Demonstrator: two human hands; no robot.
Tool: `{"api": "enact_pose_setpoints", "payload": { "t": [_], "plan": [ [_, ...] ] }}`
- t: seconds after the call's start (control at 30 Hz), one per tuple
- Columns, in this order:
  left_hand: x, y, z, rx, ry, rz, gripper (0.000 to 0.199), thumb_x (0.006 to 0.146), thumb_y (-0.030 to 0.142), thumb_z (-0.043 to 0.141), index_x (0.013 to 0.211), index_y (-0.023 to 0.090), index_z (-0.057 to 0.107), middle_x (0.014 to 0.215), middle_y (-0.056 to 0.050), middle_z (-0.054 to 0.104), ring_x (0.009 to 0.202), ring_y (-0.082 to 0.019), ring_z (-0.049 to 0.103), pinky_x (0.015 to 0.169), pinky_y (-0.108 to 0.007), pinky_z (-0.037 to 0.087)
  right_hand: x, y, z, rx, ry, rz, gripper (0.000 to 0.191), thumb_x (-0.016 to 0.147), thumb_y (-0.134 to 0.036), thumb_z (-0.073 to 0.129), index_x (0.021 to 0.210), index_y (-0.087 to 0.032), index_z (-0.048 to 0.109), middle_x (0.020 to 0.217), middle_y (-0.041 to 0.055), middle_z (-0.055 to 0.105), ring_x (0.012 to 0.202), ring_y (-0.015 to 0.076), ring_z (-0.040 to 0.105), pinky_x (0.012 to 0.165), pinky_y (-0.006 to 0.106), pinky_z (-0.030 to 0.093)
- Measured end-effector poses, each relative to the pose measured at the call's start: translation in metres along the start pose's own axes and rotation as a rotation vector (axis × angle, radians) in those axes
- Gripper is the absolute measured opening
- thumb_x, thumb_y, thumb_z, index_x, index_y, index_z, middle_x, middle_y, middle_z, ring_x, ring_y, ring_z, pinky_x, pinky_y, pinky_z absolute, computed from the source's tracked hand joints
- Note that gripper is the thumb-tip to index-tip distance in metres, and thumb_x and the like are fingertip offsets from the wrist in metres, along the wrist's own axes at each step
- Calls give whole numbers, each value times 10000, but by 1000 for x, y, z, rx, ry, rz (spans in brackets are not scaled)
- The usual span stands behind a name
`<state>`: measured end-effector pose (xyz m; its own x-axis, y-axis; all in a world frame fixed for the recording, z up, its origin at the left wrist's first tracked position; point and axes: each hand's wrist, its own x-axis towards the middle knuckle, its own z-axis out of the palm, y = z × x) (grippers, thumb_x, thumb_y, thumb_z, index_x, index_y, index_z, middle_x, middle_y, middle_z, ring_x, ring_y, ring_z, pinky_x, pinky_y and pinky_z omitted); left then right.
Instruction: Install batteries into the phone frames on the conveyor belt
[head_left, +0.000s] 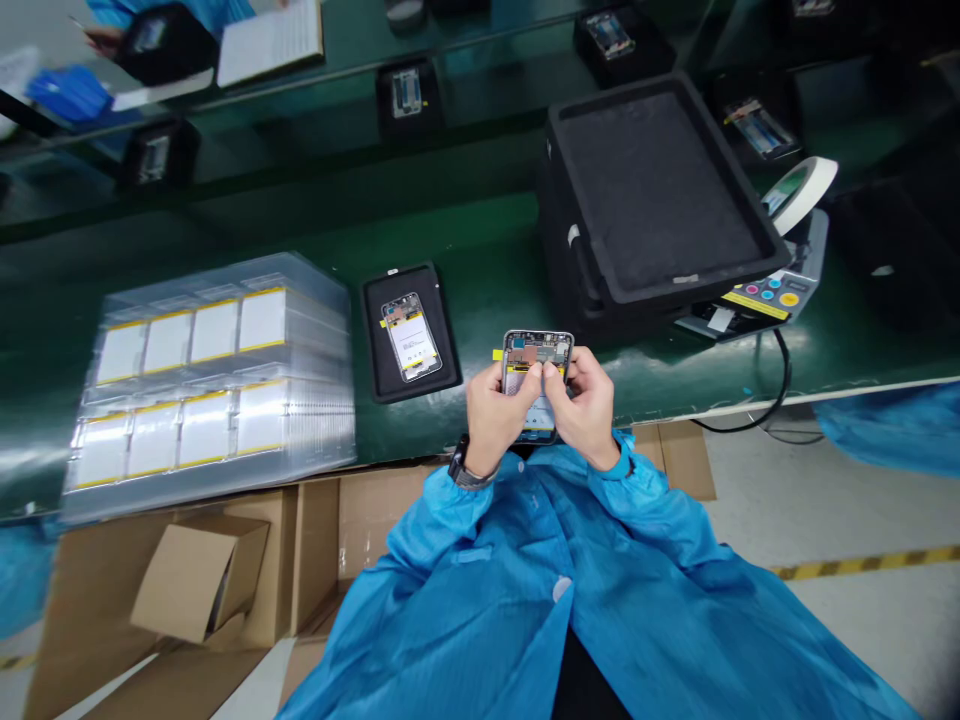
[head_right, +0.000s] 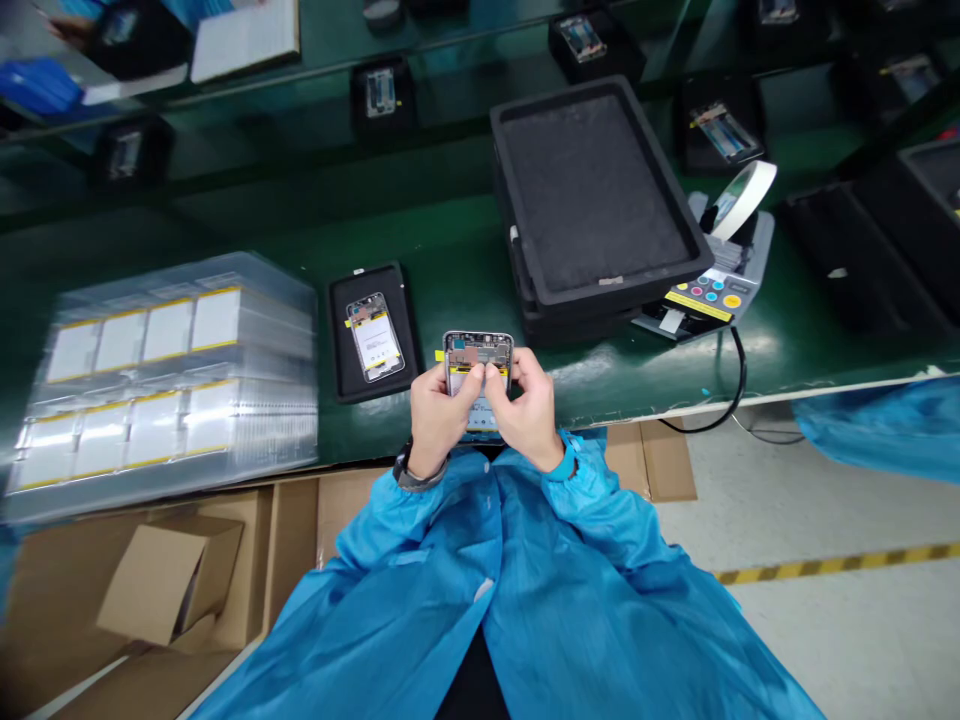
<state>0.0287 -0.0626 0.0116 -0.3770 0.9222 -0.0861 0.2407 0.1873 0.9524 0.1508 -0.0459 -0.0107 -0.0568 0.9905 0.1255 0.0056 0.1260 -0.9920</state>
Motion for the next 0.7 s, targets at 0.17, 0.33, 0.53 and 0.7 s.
{"api": "enact_pose_setpoints", "payload": {
  "t": [0.17, 0.33, 0.53, 0.7],
  "plan": [
    [2, -2, -2, -79, -63, -15, 359, 838, 484, 736, 743, 141, 693, 671, -8, 630, 629, -124, 493, 575, -224, 389, 2, -4, 0, 26, 4, 25, 233, 974, -447, 674, 1010, -218, 649, 874, 21, 728, 744, 166, 662, 692, 289, 536],
    [2, -1, -7, -165, -107, -40, 422, 824, 558, 748, 808, 137, 717, 725, -25, 662, 655, -136, 530, 600, -233, 436, 2, -9, -4, 13, -61, 23, 227, 998, -426, 669, 1081, -215, 676, 943, 34, 763, 810, 181, 701, 748, 303, 551],
    [1, -1, -4, -65, -54, -30, 312, 846, 390, 750, 683, 147, 645, 640, 7, 593, 607, -115, 471, 568, -235, 378, 2, -9, 0, -21, 18, 4, 170, 944, -382, 695, 964, -218, 652, 878, 23, 754, 772, 179, 696, 710, 293, 547],
    [4, -9, 0, -137, -95, -70, 352, 861, 440, 781, 730, 132, 671, 685, -16, 626, 630, -124, 502, 572, -244, 391, 3, -11, 3, -17, 11, 79, 179, 932, -387, 704, 930, -220, 642, 843, 16, 740, 758, 190, 685, 698, 305, 532]
  ]
}}
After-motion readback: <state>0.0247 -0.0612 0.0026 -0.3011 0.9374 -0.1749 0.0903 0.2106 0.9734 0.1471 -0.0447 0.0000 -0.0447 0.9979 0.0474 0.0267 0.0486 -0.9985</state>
